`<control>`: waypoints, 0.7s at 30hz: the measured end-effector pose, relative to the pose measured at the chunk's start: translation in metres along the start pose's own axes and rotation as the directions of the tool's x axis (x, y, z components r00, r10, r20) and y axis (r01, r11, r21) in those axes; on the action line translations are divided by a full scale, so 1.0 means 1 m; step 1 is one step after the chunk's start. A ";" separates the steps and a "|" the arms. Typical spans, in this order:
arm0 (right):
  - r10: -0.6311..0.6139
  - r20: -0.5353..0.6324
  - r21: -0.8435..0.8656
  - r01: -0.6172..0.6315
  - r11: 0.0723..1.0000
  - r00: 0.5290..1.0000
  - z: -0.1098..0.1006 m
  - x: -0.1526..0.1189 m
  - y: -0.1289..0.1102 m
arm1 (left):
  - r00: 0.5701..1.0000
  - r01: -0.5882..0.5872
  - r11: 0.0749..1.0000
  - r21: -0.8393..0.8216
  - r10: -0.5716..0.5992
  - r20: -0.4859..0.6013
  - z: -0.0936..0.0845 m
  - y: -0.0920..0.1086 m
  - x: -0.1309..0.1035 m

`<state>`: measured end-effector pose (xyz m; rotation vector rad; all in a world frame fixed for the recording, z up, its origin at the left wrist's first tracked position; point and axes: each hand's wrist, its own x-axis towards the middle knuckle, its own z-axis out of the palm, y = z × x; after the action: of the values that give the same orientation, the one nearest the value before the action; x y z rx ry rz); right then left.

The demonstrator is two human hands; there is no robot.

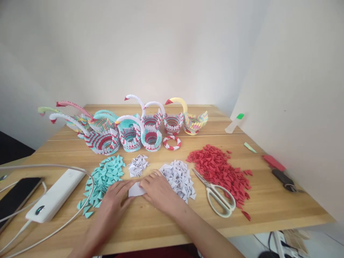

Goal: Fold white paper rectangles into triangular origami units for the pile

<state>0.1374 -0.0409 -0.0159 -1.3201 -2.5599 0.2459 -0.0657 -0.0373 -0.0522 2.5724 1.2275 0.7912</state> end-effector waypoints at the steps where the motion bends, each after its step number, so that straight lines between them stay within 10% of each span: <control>1: 0.000 0.003 -0.002 0.000 1.000 1.000 0.000 0.000 0.000 | 1.000 -0.003 1.000 0.000 0.003 -0.006 0.000 0.000 0.000; 21: 0.003 -0.225 -0.102 -0.026 0.994 0.974 0.024 -0.011 -0.018 | 0.999 0.007 1.000 0.000 -0.007 -0.047 0.005 0.006 -0.008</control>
<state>0.1226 -0.0612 -0.0354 -1.3199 -2.4013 -0.0346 -0.0637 -0.0472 -0.0569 2.5623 1.2495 0.8543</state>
